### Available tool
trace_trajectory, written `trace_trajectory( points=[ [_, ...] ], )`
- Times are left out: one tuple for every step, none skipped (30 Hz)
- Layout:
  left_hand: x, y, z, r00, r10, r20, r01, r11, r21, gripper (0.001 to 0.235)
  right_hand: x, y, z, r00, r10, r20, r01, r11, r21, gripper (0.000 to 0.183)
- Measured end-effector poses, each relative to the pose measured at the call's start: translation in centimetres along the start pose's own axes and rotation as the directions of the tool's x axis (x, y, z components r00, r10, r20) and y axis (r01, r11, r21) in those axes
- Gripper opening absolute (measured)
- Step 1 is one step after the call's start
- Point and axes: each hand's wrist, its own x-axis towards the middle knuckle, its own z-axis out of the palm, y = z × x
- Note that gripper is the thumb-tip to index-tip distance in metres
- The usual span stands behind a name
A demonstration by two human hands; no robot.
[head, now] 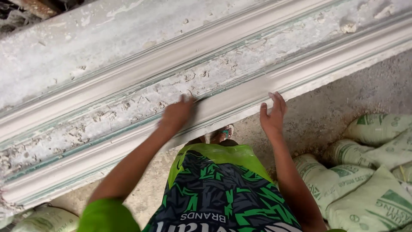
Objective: Scraping and cleaning excess plaster from decorative architectural moldings using a hand tool.
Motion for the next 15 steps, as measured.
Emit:
trace_trajectory(
  points=[
    [-1.7,-2.9,2.2,1.0,0.011,0.009,-0.011,1.0,0.01,0.049,-1.4,0.1,-1.1,1.0,0.015,-0.009,-0.015,1.0,0.003,0.043],
    [-2.9,-5.9,4.1,0.999,0.033,-0.029,-0.028,0.989,0.148,0.051,-2.1,0.2,-2.0,0.995,0.099,-0.005,-0.099,0.995,-0.012,0.044],
    [-4.1,-9.0,5.8,0.996,0.06,-0.065,-0.039,0.958,0.283,0.054,-2.9,0.1,-3.0,0.983,0.183,-0.003,-0.183,0.983,-0.025,0.045],
    [-3.9,-9.1,6.3,0.995,0.072,-0.064,-0.051,0.955,0.292,0.054,-3.6,0.2,-3.6,0.982,0.19,-0.015,-0.191,0.981,-0.02,0.045],
    [-3.8,-9.2,6.7,0.99,0.114,-0.077,-0.084,0.943,0.321,0.052,-4.3,0.2,-4.2,0.963,0.268,-0.027,-0.268,0.963,-0.006,0.048],
    [-4.3,-9.2,7.8,0.985,0.153,-0.078,-0.118,0.933,0.341,0.051,-5.8,0.3,-5.0,0.936,0.35,-0.03,-0.35,0.937,0.001,0.051],
    [-2.4,-7.3,7.9,0.985,0.162,-0.066,-0.131,0.931,0.341,0.051,-5.8,0.3,-5.0,0.931,0.364,-0.033,-0.364,0.931,-0.002,0.051],
    [-0.2,-5.4,7.9,0.968,0.211,-0.137,-0.165,0.943,0.29,0.045,-5.4,0.3,-5.0,0.941,0.338,-0.028,-0.339,0.941,-0.022,0.051],
    [1.7,-3.5,7.8,0.945,0.254,-0.208,-0.202,0.949,0.24,0.04,-5.1,0.3,-5.0,0.95,0.313,-0.022,-0.313,0.949,-0.042,0.051],
    [3.3,0.3,6.2,0.941,0.265,-0.209,-0.212,0.946,0.246,0.04,-4.9,-0.2,-4.4,0.948,0.316,-0.033,-0.317,0.948,-0.039,0.051],
    [4.8,4.2,4.6,0.96,0.192,-0.205,-0.192,0.981,0.022,0.03,-4.7,-0.7,-3.9,0.955,0.294,-0.025,-0.295,0.954,-0.06,0.052],
    [6.7,8.2,2.6,0.973,0.129,-0.193,-0.167,0.966,-0.198,0.02,-3.9,-1.1,-3.4,0.964,0.266,-0.028,-0.267,0.961,-0.078,0.052],
    [10.6,10.1,3.7,0.968,0.146,-0.205,-0.185,0.965,-0.186,0.02,-2.8,-1.7,-2.5,0.964,0.261,-0.05,-0.264,0.962,-0.072,0.052],
    [14.1,12.1,5.4,0.938,0.239,-0.249,-0.26,0.964,-0.051,0.021,-2.5,-2.2,-1.7,0.987,0.133,-0.089,-0.14,0.987,-0.084,0.047],
    [17.6,14.2,7.2,0.899,0.335,-0.281,-0.324,0.942,0.087,0.023,-2.1,-2.5,-0.9,0.992,0.002,-0.126,-0.015,0.994,-0.104,0.043]
  ],
)
